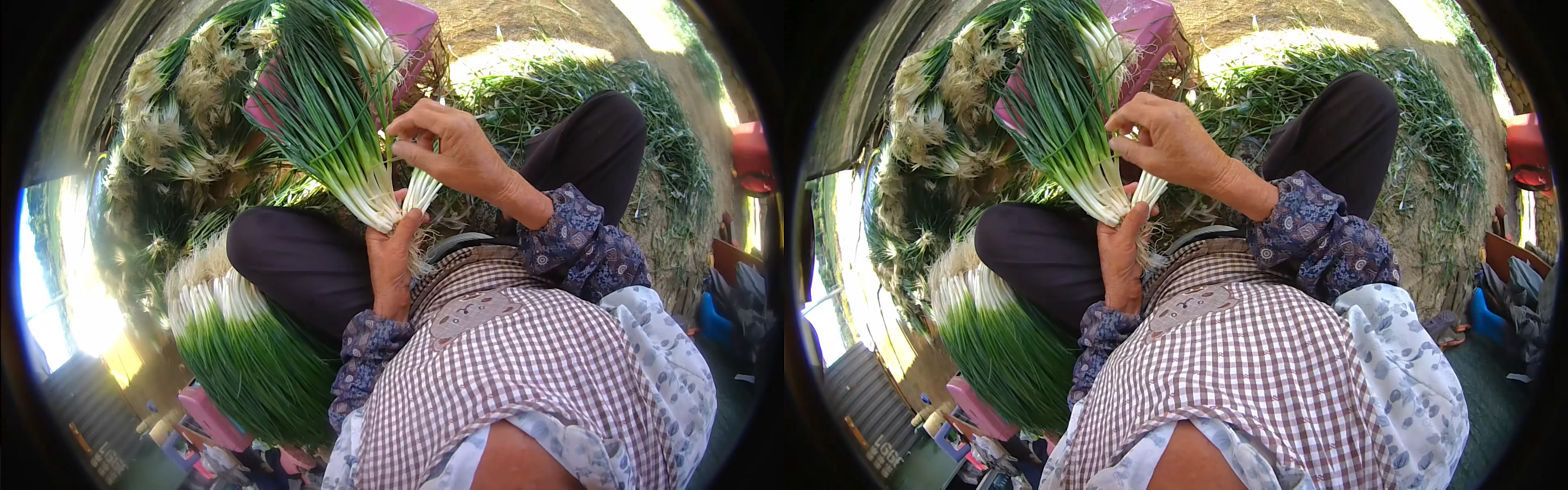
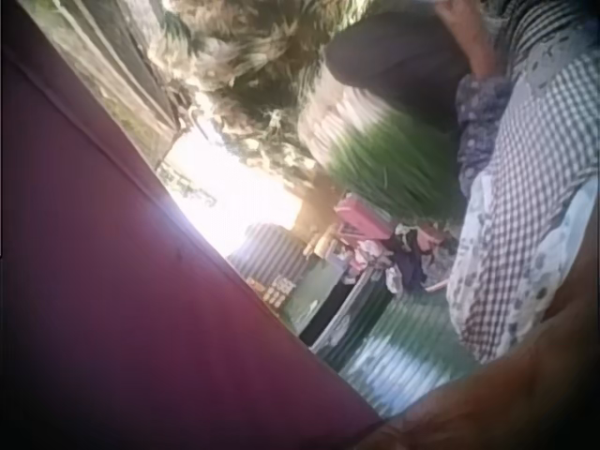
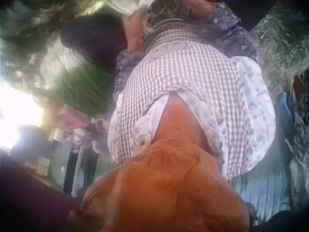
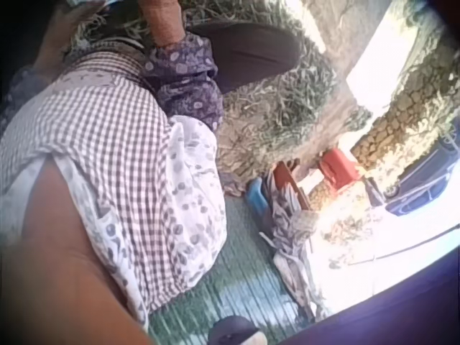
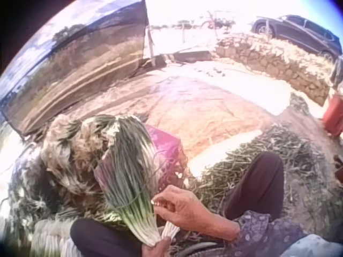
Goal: The person sits on the ground and trims the roots and outer layers of green onions by hand. They gather the trimmed onions into a bundle and place them aside.
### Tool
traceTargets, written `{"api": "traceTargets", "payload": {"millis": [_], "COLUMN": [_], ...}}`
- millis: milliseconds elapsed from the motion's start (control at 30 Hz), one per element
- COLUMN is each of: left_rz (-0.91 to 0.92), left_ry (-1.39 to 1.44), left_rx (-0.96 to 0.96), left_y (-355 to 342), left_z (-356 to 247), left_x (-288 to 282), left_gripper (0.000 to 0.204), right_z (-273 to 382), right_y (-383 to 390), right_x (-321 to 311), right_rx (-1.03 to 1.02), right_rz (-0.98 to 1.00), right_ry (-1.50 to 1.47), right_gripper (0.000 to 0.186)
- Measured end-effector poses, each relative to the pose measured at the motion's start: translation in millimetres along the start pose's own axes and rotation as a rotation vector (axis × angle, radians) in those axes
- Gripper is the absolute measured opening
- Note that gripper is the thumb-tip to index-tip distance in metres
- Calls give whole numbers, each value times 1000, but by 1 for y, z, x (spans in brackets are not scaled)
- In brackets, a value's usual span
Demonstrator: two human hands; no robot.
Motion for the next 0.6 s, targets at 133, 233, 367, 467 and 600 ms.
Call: {"api": "traceTargets", "payload": {"millis": [133,233,367,467,600], "left_rz": [59,23,27,44,63], "left_ry": [3,16,52,47,31], "left_rx": [61,27,9,27,26], "left_y": [-5,-2,2,-2,-4], "left_z": [-1,-1,0,4,8], "left_x": [5,2,1,-2,-1], "left_gripper": [29,31,36,36,35], "right_z": [15,8,-65,-43,29], "right_y": [1,8,15,19,6], "right_x": [44,30,-64,-60,28], "right_rx": [-247,-288,45,-30,-362], "right_rz": [135,146,-18,-87,154], "right_ry": [381,517,909,879,290], "right_gripper": [14,13,8,16,19]}}
Point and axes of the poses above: each hand's wrist, its own y-axis away from the middle knuckle, its own x-axis out of the palm, z = x × y, the point moved 8 cm from there along -y, towards the middle knuckle, and after that the axes turned 2 degrees about y, right-handed, at the moved point
